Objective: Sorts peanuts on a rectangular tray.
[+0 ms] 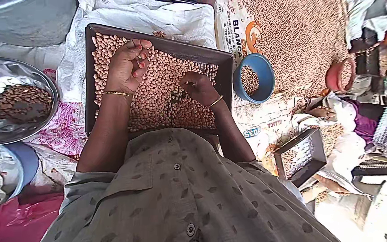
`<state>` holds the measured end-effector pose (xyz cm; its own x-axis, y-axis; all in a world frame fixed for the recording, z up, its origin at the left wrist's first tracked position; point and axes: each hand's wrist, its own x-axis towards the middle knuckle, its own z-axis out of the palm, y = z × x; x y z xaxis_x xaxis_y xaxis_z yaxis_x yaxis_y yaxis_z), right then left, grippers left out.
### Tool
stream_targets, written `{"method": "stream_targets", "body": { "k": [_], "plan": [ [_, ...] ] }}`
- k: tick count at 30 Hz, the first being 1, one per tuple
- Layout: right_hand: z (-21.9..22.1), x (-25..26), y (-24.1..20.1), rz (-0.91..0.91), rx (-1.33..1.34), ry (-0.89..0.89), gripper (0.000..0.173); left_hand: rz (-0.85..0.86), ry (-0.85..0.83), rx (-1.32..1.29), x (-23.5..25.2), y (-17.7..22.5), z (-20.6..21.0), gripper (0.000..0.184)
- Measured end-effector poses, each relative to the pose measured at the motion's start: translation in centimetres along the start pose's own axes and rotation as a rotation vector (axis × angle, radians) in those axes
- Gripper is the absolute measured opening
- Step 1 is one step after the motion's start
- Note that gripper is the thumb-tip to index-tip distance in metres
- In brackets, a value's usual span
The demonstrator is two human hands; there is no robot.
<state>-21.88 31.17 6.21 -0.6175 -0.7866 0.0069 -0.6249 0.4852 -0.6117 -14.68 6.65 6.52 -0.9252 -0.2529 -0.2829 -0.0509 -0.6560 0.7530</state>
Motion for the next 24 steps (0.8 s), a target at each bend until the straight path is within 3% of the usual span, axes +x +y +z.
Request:
{"method": "stream_targets", "body": {
  "k": [4, 13, 16, 18, 21, 24],
  "plan": [
    [2.5, 1.4, -1.6, 0.151, -0.246, -0.14, 0.017, 0.0, -0.006, 0.01, 0.0, 0.0, -0.1, 0.031],
    [5.7, 0.4, -4.6, 0.331, -0.53, -0.043, 0.021, -0.054, -0.059, 0.147, -0.2, -0.6, 0.5, 0.031],
    [4.3, 0.9, -3.8, 0.372, -0.358, 0.024, 0.019, -0.141, -0.044, 0.397, -0.7, -0.7, 1.4, 0.041],
    [2.5, 1.2, -2.7, 0.232, -0.098, 0.216, 0.014, -0.193, -0.085, 0.494, -0.7, -0.9, 1.9, 0.05],
    [0.5, 1.8, -4.1, 0.006, 0.437, 0.283, 0.019, -0.271, -0.175, 0.396, -1.0, -1.4, 2.3, 0.052],
    [0.3, 4.2, -4.5, -0.078, 0.473, 0.448, 0.017, -0.196, -0.131, 0.116, -0.8, -1.4, 2.0, 0.046]
  ]
}}
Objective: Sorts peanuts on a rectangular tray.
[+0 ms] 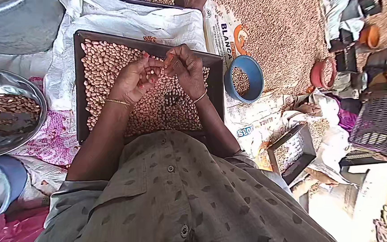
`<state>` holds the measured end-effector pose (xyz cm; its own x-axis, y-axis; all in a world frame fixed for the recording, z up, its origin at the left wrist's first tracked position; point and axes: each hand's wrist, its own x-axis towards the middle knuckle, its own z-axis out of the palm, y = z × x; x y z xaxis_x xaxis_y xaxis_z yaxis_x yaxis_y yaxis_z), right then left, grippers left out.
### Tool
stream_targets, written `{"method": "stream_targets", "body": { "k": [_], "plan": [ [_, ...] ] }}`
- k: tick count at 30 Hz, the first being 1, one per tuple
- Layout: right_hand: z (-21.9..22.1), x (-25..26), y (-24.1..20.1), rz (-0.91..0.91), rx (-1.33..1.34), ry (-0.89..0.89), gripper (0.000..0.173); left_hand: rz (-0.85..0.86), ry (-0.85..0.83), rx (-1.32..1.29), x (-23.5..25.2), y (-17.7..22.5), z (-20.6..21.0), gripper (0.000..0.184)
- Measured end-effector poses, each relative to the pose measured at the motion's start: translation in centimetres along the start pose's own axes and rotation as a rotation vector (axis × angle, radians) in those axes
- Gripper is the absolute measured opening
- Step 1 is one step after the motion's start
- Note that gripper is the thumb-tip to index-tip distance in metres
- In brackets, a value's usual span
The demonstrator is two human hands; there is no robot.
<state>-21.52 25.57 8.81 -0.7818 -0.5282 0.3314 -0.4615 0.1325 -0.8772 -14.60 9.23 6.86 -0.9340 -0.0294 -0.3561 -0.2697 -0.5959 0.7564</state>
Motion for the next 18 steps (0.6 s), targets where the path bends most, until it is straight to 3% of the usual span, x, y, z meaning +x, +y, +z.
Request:
{"method": "stream_targets", "body": {
  "k": [2, 6, 9, 13, 18],
  "plan": [
    [0.8, 0.9, 1.4, -0.062, -0.079, -0.045, 0.014, 0.087, 0.082, -0.17, 0.2, 0.5, -1.0, 0.038],
    [2.3, -0.4, 4.8, -0.173, -0.511, -0.585, 0.026, 0.205, 0.203, -0.265, 0.5, 1.3, -2.3, 0.033],
    [-0.8, -1.0, 7.3, -0.118, -0.615, -0.531, 0.018, 0.21, 0.18, -0.245, 0.6, 0.9, -2.2, 0.034],
    [-7.0, -2.8, 7.1, 0.114, -0.686, -0.432, 0.013, 0.196, 0.156, -0.246, 0.7, 1.0, -2.0, 0.033],
    [-10.6, -5.8, 3.5, 0.382, -0.21, -0.57, 0.018, 0.208, 0.16, -0.251, 0.5, 1.1, -2.1, 0.034]
  ]
}}
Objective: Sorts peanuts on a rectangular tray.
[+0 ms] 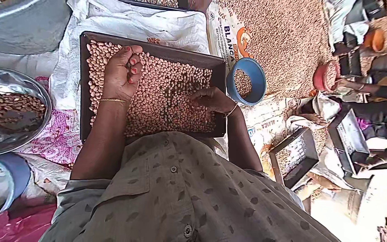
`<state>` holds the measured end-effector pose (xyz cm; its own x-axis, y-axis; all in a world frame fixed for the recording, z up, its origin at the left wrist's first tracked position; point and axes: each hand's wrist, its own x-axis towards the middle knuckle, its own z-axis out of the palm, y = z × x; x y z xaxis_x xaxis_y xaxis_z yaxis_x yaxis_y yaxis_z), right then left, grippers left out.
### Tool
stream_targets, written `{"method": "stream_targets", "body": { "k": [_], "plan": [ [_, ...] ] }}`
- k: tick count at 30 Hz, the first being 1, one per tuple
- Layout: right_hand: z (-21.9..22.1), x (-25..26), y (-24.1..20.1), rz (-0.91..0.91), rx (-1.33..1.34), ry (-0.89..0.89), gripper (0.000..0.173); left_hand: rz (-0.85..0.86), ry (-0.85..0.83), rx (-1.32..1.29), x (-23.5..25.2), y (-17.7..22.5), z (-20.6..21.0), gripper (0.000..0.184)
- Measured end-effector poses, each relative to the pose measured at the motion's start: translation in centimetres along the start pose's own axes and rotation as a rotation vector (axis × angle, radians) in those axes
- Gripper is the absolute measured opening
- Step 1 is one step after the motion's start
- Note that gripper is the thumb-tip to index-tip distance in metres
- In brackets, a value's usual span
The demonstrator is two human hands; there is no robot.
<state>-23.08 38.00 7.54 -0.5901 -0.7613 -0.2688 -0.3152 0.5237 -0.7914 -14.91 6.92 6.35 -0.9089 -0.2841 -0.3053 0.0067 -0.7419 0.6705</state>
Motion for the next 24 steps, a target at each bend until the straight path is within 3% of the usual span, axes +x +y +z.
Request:
{"method": "stream_targets", "body": {
  "k": [2, 6, 9, 12, 14, 17, 21, 24],
  "plan": [
    [0.0, 0.7, -0.6, -0.053, 0.044, 0.075, 0.02, 0.009, -0.014, 0.001, 0.0, -0.1, 0.0, 0.034],
    [1.1, 6.1, -1.3, -0.212, -0.245, 0.366, 0.023, 0.013, -0.028, 0.018, -0.2, -0.1, -0.1, 0.035],
    [2.6, 9.8, -1.0, -0.283, -0.418, 0.375, 0.028, 0.019, -0.031, 0.028, 0.0, -0.1, -0.3, 0.035],
    [3.0, 10.1, -0.4, -0.069, -0.627, 0.331, 0.026, 0.02, -0.048, 0.039, 0.1, 0.0, -0.4, 0.035],
    [1.9, 8.3, -0.2, 0.085, -0.605, 0.335, 0.016, 0.019, -0.061, 0.035, -0.1, -0.1, -0.4, 0.036],
    [-0.4, 4.9, 0.4, 0.196, -0.504, 0.243, 0.018, 0.02, -0.057, 0.032, -0.1, 0.2, -0.2, 0.035],
    [-1.1, 2.6, -0.8, 0.026, -0.323, 0.293, 0.018, 0.02, -0.06, 0.019, -0.1, 0.2, 0.0, 0.035],
    [1.5, 5.7, -2.9, -0.245, -0.304, 0.399, 0.019, 0.03, -0.074, 0.004, -0.1, 0.2, -0.2, 0.036]
  ]
}}
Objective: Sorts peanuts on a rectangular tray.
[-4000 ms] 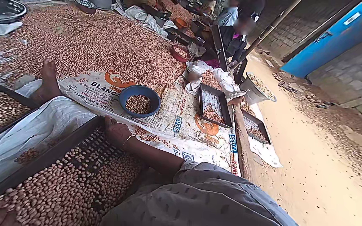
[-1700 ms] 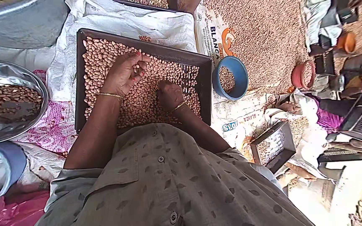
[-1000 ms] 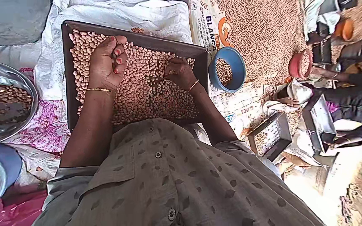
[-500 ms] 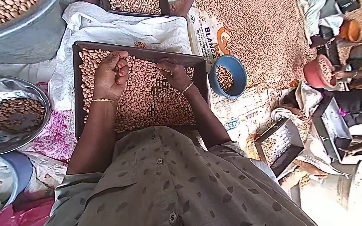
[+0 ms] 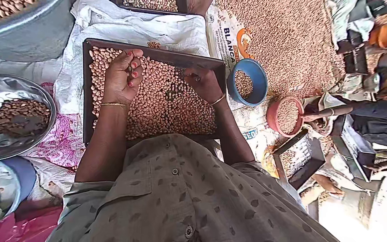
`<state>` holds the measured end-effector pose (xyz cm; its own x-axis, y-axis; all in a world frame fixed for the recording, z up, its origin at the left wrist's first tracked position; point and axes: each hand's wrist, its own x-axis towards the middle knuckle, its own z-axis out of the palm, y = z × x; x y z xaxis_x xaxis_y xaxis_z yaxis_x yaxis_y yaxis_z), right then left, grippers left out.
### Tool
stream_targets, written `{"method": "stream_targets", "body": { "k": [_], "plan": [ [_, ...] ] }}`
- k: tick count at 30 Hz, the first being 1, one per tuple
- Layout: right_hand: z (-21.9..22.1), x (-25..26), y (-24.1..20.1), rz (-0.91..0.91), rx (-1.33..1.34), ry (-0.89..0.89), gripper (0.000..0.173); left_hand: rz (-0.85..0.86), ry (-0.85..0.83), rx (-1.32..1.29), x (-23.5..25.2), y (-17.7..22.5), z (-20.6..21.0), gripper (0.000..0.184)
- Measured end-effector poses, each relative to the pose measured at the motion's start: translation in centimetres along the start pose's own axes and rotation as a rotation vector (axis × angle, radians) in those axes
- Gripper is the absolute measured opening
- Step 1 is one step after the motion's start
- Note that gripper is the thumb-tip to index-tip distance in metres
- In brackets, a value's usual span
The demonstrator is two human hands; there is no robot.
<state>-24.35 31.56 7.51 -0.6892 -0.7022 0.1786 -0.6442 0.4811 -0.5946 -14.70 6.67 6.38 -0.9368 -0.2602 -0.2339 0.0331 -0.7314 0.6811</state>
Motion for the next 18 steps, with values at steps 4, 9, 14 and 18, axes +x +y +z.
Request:
{"method": "stream_targets", "body": {
  "k": [4, 9, 14, 18],
  "plan": [
    [6.6, 2.7, -5.0, -0.263, -0.041, -0.288, 0.032, 0.028, 0.013, 0.028, 0.2, 0.0, -0.4, 0.035],
    [6.2, 2.9, -1.7, -0.036, -0.253, -0.34, 0.026, 0.03, 0.071, 0.002, 0.4, 0.3, -0.8, 0.034],
    [-0.3, -1.8, 2.9, 0.198, -0.14, -0.328, 0.021, 0.017, 0.038, -0.022, 0.2, 0.5, -0.3, 0.034],
    [-2.6, -3.3, 1.4, 0.158, 0.149, -0.428, 0.016, 0.012, 0.025, -0.016, 0.3, 0.3, -0.3, 0.033]
  ]
}}
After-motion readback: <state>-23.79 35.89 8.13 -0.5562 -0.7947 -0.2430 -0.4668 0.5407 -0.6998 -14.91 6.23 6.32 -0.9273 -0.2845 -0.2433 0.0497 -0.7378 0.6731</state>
